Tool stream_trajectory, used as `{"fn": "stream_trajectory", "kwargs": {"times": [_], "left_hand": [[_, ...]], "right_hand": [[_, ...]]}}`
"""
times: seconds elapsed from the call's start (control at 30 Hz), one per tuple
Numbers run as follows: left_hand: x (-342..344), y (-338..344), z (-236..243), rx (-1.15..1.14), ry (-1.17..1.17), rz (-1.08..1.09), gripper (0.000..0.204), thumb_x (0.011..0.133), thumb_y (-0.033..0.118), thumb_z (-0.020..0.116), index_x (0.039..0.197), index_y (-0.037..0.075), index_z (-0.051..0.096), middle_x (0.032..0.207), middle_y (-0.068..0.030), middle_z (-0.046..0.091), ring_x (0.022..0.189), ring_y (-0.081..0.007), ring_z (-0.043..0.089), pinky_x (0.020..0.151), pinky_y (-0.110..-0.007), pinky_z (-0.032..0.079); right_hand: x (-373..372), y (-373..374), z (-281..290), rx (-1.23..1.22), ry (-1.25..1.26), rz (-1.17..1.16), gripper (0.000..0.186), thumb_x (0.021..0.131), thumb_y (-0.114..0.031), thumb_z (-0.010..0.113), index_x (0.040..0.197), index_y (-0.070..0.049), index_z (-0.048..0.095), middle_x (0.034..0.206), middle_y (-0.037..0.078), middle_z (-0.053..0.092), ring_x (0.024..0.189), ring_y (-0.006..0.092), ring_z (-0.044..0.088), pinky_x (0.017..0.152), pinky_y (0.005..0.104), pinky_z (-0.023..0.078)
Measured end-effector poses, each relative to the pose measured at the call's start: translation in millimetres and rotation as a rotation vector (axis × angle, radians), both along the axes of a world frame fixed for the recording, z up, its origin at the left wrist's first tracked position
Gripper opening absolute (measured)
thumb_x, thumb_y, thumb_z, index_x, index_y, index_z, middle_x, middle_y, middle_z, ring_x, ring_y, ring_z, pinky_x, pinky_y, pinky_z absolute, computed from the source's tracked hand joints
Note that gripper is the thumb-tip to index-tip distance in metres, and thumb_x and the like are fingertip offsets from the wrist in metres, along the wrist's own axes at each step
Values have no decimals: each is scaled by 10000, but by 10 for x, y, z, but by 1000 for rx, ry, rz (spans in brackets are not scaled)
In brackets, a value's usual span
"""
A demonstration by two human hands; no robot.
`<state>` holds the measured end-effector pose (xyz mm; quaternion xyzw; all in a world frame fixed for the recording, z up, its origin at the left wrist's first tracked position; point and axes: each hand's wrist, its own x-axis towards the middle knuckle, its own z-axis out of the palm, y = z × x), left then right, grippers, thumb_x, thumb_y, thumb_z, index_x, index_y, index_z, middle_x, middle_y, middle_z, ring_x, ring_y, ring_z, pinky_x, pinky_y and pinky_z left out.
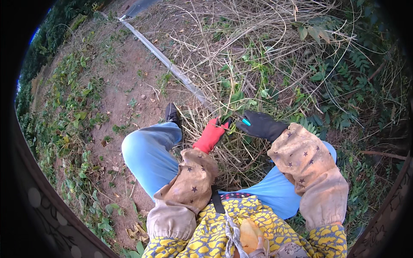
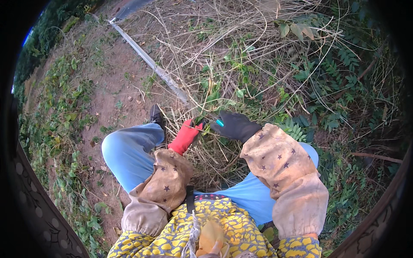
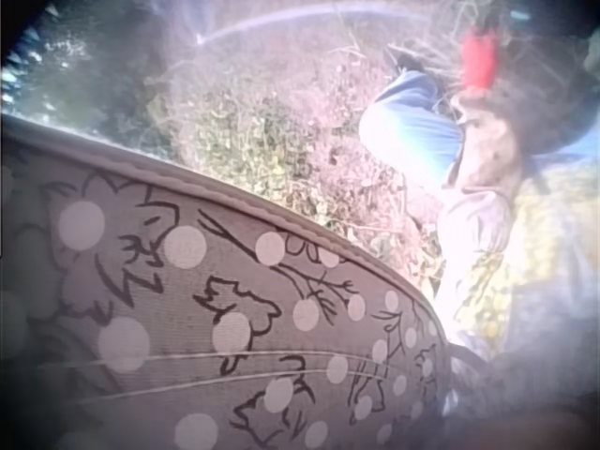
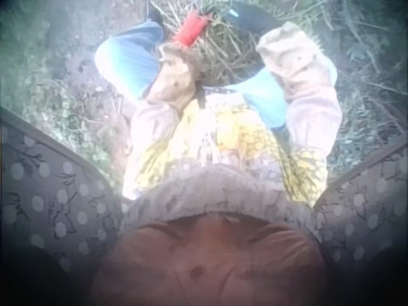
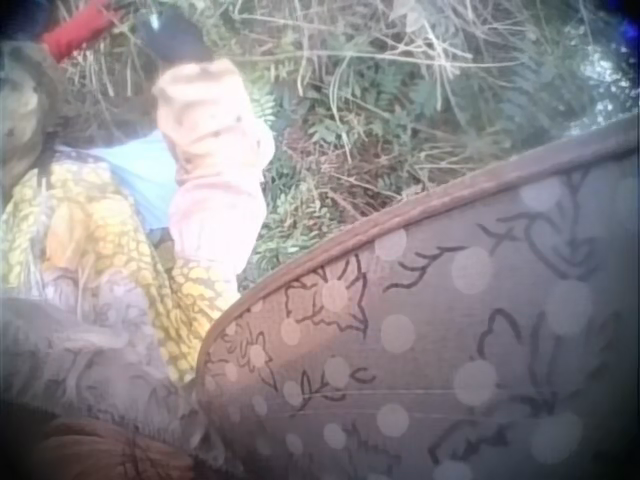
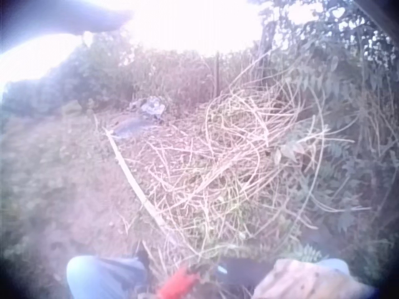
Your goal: The person sits cross-legged on the ground and uses pruning shears to cut dry vines into shorter pieces. They repeatedly gather, cut, and drop the vines, working through a pile of tangled vegetation.
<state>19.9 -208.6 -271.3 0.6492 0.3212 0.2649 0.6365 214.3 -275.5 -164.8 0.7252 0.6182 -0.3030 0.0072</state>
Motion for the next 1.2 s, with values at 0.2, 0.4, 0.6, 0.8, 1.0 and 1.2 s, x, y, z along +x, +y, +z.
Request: {"fn": "stream_trajectory", "kwargs": {"times": [0.2,0.4,0.6,0.8,1.0,1.2], "left_hand": [[-20,-24,48,-71,24,-2,129,942,167,610,954,43,641,757,58,554,722,-41,458,636,-253,398],[-14,40,-43,-23,79,26,181,930,193,633,1004,29,655,762,43,571,715,-55,458,633,-272,405],[-26,-19,-120,-27,-89,201,169,925,211,623,881,49,638,689,63,511,641,-47,412,555,-266,346],[-100,21,-205,-59,-33,158,213,947,261,637,945,48,650,750,71,541,683,-40,427,593,-253,372],[-62,-17,-94,-128,-48,95,224,973,235,619,1091,49,655,887,85,605,802,-31,485,720,-225,420],[16,-51,-382,49,13,60,306,918,154,642,1209,66,615,1060,-69,695,964,-143,611,867,-307,468]], "right_hand": [[-2,78,-71,81,9,42,627,882,-586,521,1133,-14,569,1114,236,638,1056,392,624,928,490,460],[-111,105,-184,116,42,-24,597,889,-574,522,1107,-21,576,1047,227,662,982,399,643,890,491,474],[-203,-39,-22,137,15,1,582,890,-566,528,1105,-27,568,994,229,673,940,406,653,871,488,480],[-107,-172,50,156,-2,-13,625,883,-571,546,1167,-15,527,1082,244,641,1014,385,635,907,472,472],[-105,-94,140,244,-7,90,657,850,-580,587,1192,-23,531,1169,241,598,1075,389,606,936,491,453],[-298,-86,148,350,-52,212,623,842,-544,610,1184,-29,541,1142,231,607,1028,374,623,910,477,470]]}}
